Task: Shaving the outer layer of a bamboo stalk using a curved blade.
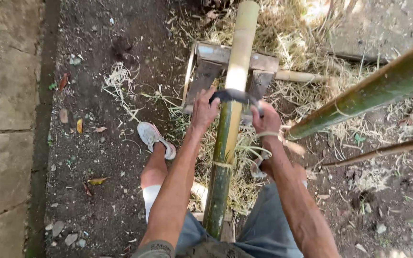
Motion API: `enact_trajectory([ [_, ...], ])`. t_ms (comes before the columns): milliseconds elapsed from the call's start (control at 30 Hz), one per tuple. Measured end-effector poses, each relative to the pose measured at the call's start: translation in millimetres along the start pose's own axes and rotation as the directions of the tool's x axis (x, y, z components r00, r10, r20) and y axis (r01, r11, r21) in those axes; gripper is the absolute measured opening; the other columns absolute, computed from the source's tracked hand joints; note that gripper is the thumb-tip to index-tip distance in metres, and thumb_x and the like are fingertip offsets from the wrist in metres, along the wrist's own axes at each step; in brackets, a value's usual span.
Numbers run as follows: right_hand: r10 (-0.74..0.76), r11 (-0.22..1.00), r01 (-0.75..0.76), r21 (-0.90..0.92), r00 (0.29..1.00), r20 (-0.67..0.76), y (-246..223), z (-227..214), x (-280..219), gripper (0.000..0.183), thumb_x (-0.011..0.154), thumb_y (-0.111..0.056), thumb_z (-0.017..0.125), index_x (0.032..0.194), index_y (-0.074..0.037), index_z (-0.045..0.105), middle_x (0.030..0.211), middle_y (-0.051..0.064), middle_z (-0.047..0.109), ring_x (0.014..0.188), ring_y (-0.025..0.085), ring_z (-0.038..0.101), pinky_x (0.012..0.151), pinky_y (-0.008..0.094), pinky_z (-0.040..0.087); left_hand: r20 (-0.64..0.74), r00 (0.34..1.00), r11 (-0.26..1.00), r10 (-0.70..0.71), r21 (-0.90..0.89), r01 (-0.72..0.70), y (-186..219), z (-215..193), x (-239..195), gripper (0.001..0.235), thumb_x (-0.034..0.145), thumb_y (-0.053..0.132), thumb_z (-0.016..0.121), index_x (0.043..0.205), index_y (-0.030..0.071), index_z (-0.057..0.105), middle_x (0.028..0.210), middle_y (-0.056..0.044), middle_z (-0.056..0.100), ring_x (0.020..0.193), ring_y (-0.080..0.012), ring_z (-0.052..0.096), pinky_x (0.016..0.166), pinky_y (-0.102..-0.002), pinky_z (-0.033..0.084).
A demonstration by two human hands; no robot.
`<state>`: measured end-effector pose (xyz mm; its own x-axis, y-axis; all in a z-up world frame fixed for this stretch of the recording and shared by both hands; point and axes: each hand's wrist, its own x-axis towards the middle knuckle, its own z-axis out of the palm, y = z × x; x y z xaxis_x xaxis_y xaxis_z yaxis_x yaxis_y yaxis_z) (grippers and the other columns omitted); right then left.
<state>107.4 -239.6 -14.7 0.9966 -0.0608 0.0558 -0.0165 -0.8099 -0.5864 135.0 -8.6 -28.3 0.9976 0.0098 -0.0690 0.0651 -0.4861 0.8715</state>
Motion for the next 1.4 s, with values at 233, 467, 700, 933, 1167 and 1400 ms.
enact_trajectory([
  [233, 0.121, 0.990, -0.127, 0.058, 0.987, 0.104, -7, -8, -70, 0.026, 0.102, -0.032, 0.067, 0.104, -0.006, 0.067, 0.080, 0.013, 0.065, 0.071, 0.031, 0.064, 0.068, 0.042, 0.053, -0.031, 0.999, 1.000, 0.006, 0.026, -0.005, -6, -5, -71, 0.028, 0.095, 0.014, 0.062, 0.121, 0.006, 0.066, 0.095, -0.007, 0.059, 0.097, -0.0219, 0.054, 0.095, -0.043, 0.047],
  [467, 0.022, 0.993, -0.018, 0.113, 0.999, -0.029, -18, -15, -154, 0.030, 0.096, -0.030, 0.069, 0.111, -0.003, 0.066, 0.087, 0.016, 0.066, 0.074, 0.033, 0.065, 0.065, 0.045, 0.051, -0.047, 0.998, 0.992, 0.047, 0.115, -0.041, 4, -24, -156, 0.028, 0.095, 0.011, 0.065, 0.121, 0.002, 0.066, 0.097, -0.011, 0.061, 0.094, -0.0256, 0.055, 0.094, -0.043, 0.045],
  [700, -0.022, 0.999, 0.022, 0.028, 0.999, 0.027, -20, -25, -205, 0.030, 0.096, -0.032, 0.069, 0.103, -0.003, 0.067, 0.083, 0.018, 0.068, 0.073, 0.037, 0.065, 0.063, 0.048, 0.052, -0.064, 0.998, 0.985, -0.022, 0.167, 0.032, 12, -30, -199, 0.034, 0.089, 0.009, 0.068, 0.121, -0.002, 0.066, 0.098, -0.017, 0.064, 0.097, -0.0349, 0.059, 0.094, -0.050, 0.045],
  [933, 0.245, 0.969, -0.217, -0.114, 0.872, 0.423, 25, -8, -149, 0.036, 0.097, -0.039, 0.069, 0.106, -0.004, 0.068, 0.082, 0.020, 0.072, 0.070, 0.030, 0.069, 0.063, 0.043, 0.054, -0.100, 0.994, 0.995, 0.034, 0.093, -0.025, -11, -16, -170, 0.030, 0.082, 0.008, 0.072, 0.109, -0.005, 0.069, 0.099, -0.019, 0.066, 0.090, -0.0348, 0.064, 0.083, -0.048, 0.052],
  [1167, 0.136, 0.961, -0.200, 0.188, 0.942, 0.307, -11, -27, -29, 0.025, 0.098, -0.032, 0.063, 0.108, -0.010, 0.072, 0.074, 0.007, 0.064, 0.060, 0.017, 0.059, 0.057, 0.036, 0.053, -0.022, 0.999, 0.999, -0.032, -0.002, 0.032, -20, 0, -55, 0.012, 0.093, 0.007, 0.061, 0.099, 0.002, 0.069, 0.087, -0.011, 0.062, 0.080, -0.0222, 0.057, 0.074, -0.043, 0.050],
  [1400, -0.020, 0.999, 0.025, -0.046, 0.994, 0.106, -7, -24, 51, 0.026, 0.098, -0.035, 0.064, 0.104, -0.011, 0.073, 0.080, 0.014, 0.070, 0.069, 0.033, 0.067, 0.062, 0.046, 0.053, -0.002, 0.998, 0.998, -0.056, -0.016, 0.056, 4, 0, 33, 0.013, 0.092, 0.012, 0.062, 0.099, 0.003, 0.068, 0.085, -0.010, 0.062, 0.084, -0.0245, 0.060, 0.077, -0.043, 0.051],
])
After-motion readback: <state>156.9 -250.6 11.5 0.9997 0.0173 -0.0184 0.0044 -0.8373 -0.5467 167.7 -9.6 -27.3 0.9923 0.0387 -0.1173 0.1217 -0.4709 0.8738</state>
